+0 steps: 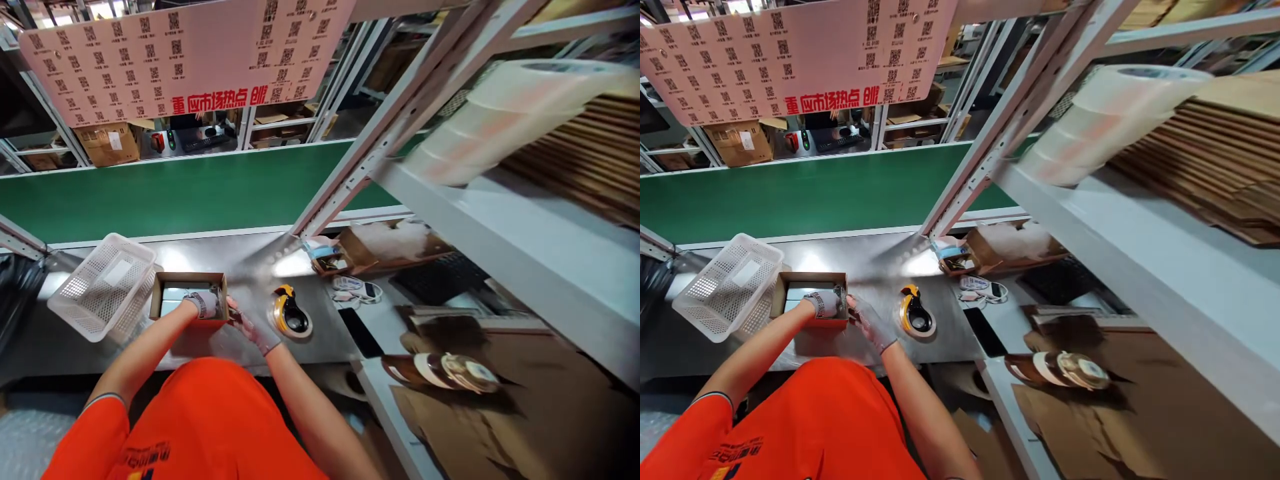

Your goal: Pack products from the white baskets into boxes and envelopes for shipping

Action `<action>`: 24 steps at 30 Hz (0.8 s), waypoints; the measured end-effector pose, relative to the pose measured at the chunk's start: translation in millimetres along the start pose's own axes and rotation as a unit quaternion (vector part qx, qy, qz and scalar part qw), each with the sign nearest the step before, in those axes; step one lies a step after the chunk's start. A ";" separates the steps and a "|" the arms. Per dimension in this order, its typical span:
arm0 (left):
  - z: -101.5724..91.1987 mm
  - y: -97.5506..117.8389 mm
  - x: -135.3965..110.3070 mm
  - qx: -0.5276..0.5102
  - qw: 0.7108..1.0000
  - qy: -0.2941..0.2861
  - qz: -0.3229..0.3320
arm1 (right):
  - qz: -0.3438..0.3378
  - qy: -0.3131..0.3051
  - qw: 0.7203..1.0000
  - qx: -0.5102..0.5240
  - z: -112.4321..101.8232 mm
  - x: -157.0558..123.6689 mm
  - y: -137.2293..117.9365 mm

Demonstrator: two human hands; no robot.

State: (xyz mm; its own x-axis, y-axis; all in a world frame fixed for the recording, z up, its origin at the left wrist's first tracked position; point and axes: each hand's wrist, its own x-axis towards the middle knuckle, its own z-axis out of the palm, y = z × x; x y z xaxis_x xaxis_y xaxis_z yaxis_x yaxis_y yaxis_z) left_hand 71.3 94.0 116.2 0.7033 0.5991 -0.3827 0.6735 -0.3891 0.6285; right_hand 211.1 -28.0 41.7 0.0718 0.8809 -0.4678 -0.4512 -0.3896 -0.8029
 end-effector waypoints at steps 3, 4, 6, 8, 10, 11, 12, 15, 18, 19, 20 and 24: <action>-17.7 -13.8 -29.5 0.042 0.999 0.012 -0.013 | 0.004 0.037 0.999 -0.001 -8.0 8.8 0.5; -24.4 -23.6 -44.6 0.059 0.996 0.056 -0.024 | 0.003 0.052 0.999 0.001 -9.5 12.8 0.3; -35.3 -48.9 -76.5 0.104 0.970 0.208 -0.076 | 0.008 0.077 0.997 0.012 -11.1 20.6 -1.0; -39.3 -76.1 -103.5 0.137 0.915 0.348 -0.154 | 0.017 0.086 0.996 0.022 -12.6 26.7 -3.4; -34.8 -97.8 -119.7 0.131 0.905 0.351 -0.200 | 0.020 0.079 0.996 0.027 -15.4 31.0 -6.6; -30.2 -105.0 -123.4 0.121 0.921 0.311 -0.201 | 0.015 0.074 0.997 0.029 -17.0 32.6 -8.2; -25.1 -109.6 -124.8 0.112 0.940 0.262 -0.189 | 0.008 0.070 0.997 0.031 -18.3 34.3 -9.6; -14.5 -111.2 -121.4 0.125 0.972 0.146 -0.136 | -0.005 0.058 0.998 0.026 -14.2 41.4 -9.9; -17.0 -107.4 -118.0 0.153 0.977 0.087 -0.117 | -0.036 0.038 0.998 -0.036 7.2 53.1 -0.5; -19.6 -107.2 -117.4 0.153 0.979 0.072 -0.115 | -0.053 0.040 0.996 -0.060 16.5 57.1 4.3; -22.4 -107.9 -116.6 0.147 0.981 0.056 -0.113 | -0.070 0.046 0.993 -0.079 25.3 60.5 9.1; -29.3 -115.7 -107.2 0.098 0.988 0.018 -0.115 | -0.083 0.061 0.990 -0.098 40.2 64.0 17.4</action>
State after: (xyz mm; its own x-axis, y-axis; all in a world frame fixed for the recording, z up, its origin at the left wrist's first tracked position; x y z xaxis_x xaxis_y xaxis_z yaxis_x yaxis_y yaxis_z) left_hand -88.6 95.3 104.4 0.5209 0.7109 -0.4725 0.8478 -0.3660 0.3839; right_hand 172.1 32.4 12.6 0.2423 0.9026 -0.3557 -0.2442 -0.2981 -0.9228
